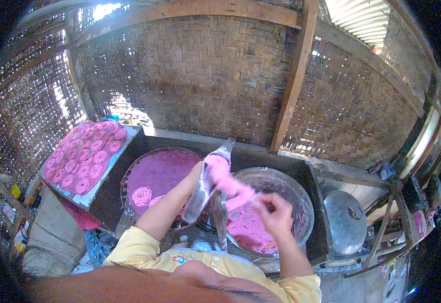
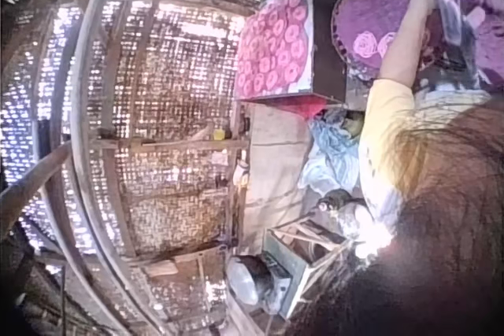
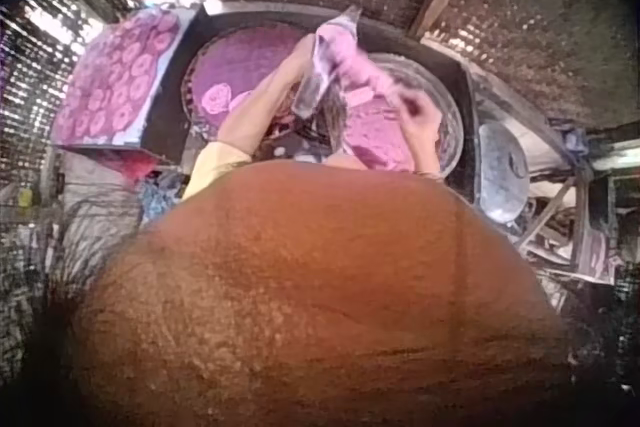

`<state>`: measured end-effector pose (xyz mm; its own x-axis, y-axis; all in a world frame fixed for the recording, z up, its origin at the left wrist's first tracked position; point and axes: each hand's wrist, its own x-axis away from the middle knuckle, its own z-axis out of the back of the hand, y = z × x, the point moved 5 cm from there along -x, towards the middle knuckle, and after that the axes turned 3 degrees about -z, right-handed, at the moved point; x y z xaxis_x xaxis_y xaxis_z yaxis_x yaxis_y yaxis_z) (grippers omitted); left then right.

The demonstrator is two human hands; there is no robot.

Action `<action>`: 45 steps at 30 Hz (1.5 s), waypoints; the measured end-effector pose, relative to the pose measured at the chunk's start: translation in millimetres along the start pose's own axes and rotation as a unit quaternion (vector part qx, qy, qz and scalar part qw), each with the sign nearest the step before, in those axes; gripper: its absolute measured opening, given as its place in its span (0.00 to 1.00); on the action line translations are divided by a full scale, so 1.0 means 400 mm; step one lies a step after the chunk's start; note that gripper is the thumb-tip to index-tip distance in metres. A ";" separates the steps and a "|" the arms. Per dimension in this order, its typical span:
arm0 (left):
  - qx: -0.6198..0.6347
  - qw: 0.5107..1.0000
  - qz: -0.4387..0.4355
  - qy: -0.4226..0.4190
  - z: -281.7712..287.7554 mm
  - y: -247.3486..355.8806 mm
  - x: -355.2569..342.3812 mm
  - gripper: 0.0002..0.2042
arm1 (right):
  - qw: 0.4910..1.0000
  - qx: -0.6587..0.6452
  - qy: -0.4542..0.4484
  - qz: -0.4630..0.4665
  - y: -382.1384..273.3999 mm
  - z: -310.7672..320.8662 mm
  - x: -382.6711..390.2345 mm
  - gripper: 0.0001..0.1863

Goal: The person prepares pink dough by using a large wooden paddle and an extruder tool. The person uses the paddle to gather the pink dough from a large metal bowl and places it into the hopper of a metal extruder. The person then extrudes the dough into circular, spiral patterns onto circular trays.

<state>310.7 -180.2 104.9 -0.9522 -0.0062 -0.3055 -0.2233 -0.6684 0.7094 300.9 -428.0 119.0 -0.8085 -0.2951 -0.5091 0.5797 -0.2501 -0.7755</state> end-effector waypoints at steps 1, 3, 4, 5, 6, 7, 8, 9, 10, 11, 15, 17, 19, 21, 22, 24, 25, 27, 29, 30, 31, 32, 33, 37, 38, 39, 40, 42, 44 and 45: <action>0.000 0.999 -0.032 0.022 0.011 0.010 0.022 0.17 | 0.999 0.037 0.030 -0.006 -0.033 -0.008 -0.022 0.09; -0.001 0.995 -0.088 0.053 0.001 0.052 0.036 0.17 | 0.988 0.093 0.106 0.058 -0.057 -0.021 -0.059 0.10; -0.020 0.995 -0.088 0.042 0.000 0.056 0.040 0.17 | 0.983 0.133 0.091 0.087 -0.063 -0.029 -0.048 0.10; -0.037 0.995 -0.088 0.035 0.007 0.058 0.043 0.17 | 0.974 0.174 0.075 0.121 -0.076 -0.037 -0.035 0.10; -0.055 0.994 -0.091 0.028 0.009 0.060 0.043 0.17 | 0.962 0.215 0.060 0.155 -0.089 -0.040 -0.019 0.10; -0.013 0.995 -0.087 0.040 -0.021 -0.005 0.026 0.16 | 0.958 0.221 0.049 0.178 -0.104 -0.037 0.002 0.10; 0.146 0.989 -0.018 0.029 -0.048 -0.135 0.002 0.14 | 0.969 0.166 0.015 0.182 -0.123 -0.043 0.016 0.10; 0.297 0.953 0.056 0.027 -0.059 -0.286 -0.003 0.13 | 0.977 0.100 -0.027 0.187 -0.146 -0.061 0.032 0.10; 0.371 0.928 0.039 0.014 -0.076 -0.278 -0.018 0.13 | 0.982 0.052 -0.055 0.175 -0.128 -0.054 0.039 0.10; 0.446 0.895 0.018 -0.002 -0.084 -0.251 -0.033 0.14 | 0.991 0.018 -0.080 0.110 -0.082 -0.032 0.031 0.10; 0.533 0.844 -0.005 -0.069 -0.077 -0.018 -0.022 0.17 | 0.996 0.078 0.034 -0.025 -0.002 0.036 -0.047 0.10; 0.643 0.738 0.189 -0.081 -0.086 -0.009 0.005 0.11 | 0.990 0.134 0.047 0.026 0.002 0.018 -0.049 0.09; 0.541 0.838 0.057 -0.047 -0.053 -0.025 -0.010 0.14 | 0.999 -0.006 -0.037 -0.036 0.047 -0.014 -0.018 0.09; 0.482 0.873 -0.046 0.062 0.008 -0.019 0.039 0.15 | 0.983 -0.124 -0.104 -0.082 0.070 -0.004 0.023 0.10; 0.470 0.879 -0.055 0.064 0.043 -0.043 0.075 0.16 | 0.983 -0.131 -0.107 -0.068 0.080 0.012 0.035 0.09; 0.306 0.944 -0.119 0.023 0.123 -0.031 0.142 0.20 | 0.987 -0.100 -0.034 -0.118 0.121 0.071 0.045 0.08; 0.377 0.920 -0.080 0.064 0.155 -0.026 0.172 0.20 | 0.989 0.000 -0.021 -0.145 0.133 0.098 0.053 0.09; 0.452 0.879 -0.057 0.143 0.224 0.017 0.225 0.19 | 0.946 0.223 -0.050 -0.229 0.102 0.130 0.059 0.13; 0.512 0.838 -0.117 0.148 0.271 0.044 0.242 0.16 | 0.956 0.282 -0.022 -0.080 0.100 0.100 0.079 0.16; 0.562 0.803 -0.158 0.116 0.276 0.043 0.229 0.16 | 0.949 0.315 -0.007 -0.006 0.081 0.088 0.085 0.17; 0.598 0.776 -0.175 0.097 0.271 0.041 0.218 0.15 | 0.970 0.240 -0.029 -0.018 0.078 0.059 0.093 0.21; 0.618 0.755 -0.192 0.102 0.268 0.062 0.211 0.14 | 0.979 0.179 -0.083 -0.041 0.058 0.016 0.106 0.24; 0.637 0.735 -0.212 0.100 0.266 0.074 0.212 0.14 | 0.975 -0.082 -0.178 -0.102 0.002 -0.056 0.116 0.29; 0.694 0.653 -0.303 0.019 0.220 0.117 0.201 0.13 | 0.492 -0.715 -0.391 -0.307 -0.176 -0.318 0.230 0.45; 0.691 0.648 -0.321 -0.016 0.222 0.128 0.211 0.12 | 0.405 -0.749 -0.432 -0.296 -0.205 -0.330 0.234 0.46; 0.668 0.665 -0.333 -0.021 0.225 0.122 0.221 0.13 | 0.318 -0.769 -0.474 -0.289 -0.235 -0.337 0.240 0.47; 0.645 0.681 -0.346 -0.025 0.229 0.115 0.233 0.14 | 0.275 -0.782 -0.483 -0.281 -0.257 -0.336 0.239 0.46; 0.594 0.783 -0.097 0.158 0.263 0.091 0.242 0.24 | 0.343 -0.780 -0.437 -0.288 -0.265 -0.339 0.217 0.44; 0.344 0.901 0.163 0.209 0.243 0.179 0.288 0.26 | 0.548 -0.714 -0.316 -0.300 -0.202 -0.284 0.183 0.40; 0.207 0.977 0.015 0.050 0.245 0.100 0.295 0.28 | 0.586 -0.694 -0.317 -0.271 -0.176 -0.261 0.177 0.38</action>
<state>169.0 -134.8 159.6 -0.9391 -0.1065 -0.3267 -0.2812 -0.3082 0.9088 192.1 -334.8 98.6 -0.3794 -0.9134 -0.1473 -0.7434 0.3957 -0.5392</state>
